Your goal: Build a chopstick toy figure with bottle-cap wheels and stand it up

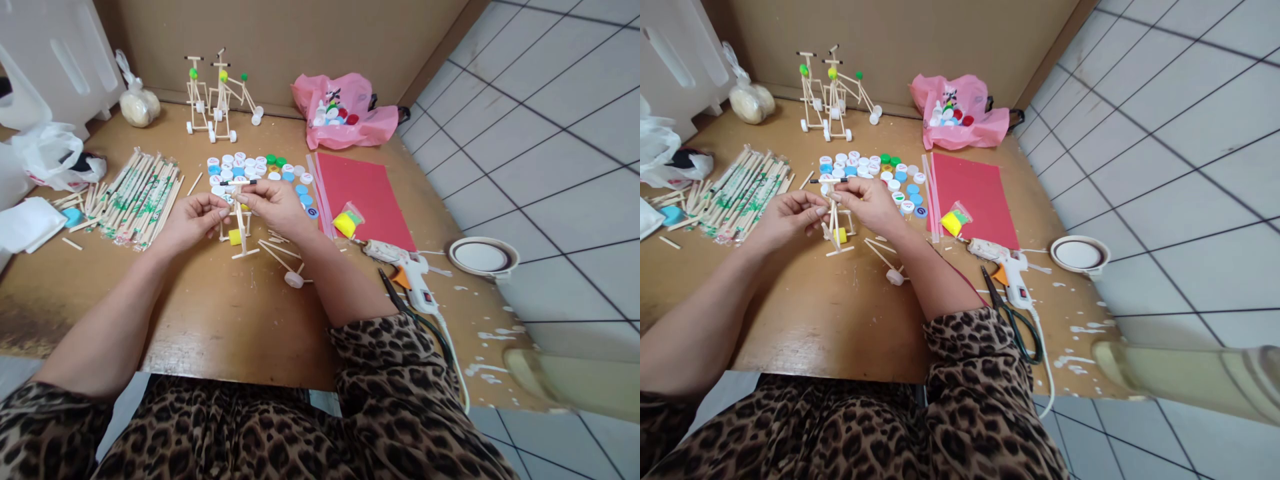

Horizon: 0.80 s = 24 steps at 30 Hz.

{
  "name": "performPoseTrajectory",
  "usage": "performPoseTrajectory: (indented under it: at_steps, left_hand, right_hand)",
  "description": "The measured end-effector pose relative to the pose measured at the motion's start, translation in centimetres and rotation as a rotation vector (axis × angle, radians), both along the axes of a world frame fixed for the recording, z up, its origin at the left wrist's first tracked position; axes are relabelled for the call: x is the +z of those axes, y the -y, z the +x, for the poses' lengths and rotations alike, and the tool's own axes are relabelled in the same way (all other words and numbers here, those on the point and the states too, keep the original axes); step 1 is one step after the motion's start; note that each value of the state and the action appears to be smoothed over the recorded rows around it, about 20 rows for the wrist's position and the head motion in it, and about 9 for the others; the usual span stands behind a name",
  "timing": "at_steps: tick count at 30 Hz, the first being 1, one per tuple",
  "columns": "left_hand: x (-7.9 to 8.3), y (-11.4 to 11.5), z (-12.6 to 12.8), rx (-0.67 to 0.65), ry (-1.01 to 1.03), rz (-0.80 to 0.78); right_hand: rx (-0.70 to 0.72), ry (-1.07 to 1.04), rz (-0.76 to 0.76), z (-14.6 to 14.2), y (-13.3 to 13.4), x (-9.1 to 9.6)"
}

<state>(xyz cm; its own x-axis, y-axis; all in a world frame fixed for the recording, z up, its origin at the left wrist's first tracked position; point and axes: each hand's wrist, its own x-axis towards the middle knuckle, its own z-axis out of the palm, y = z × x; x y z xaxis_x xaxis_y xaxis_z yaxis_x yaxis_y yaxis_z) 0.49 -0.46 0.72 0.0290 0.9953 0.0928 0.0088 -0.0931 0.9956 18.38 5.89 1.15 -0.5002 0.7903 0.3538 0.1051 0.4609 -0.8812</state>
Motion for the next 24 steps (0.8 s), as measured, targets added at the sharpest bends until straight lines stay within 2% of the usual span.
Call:
performPoseTrajectory:
  at_steps: [24]
  left_hand:
    - [0.18, 0.11, 0.05, 0.004, -0.011, 0.002]
  right_hand:
    - [-0.018, 0.018, 0.029, 0.04, -0.03, -0.09]
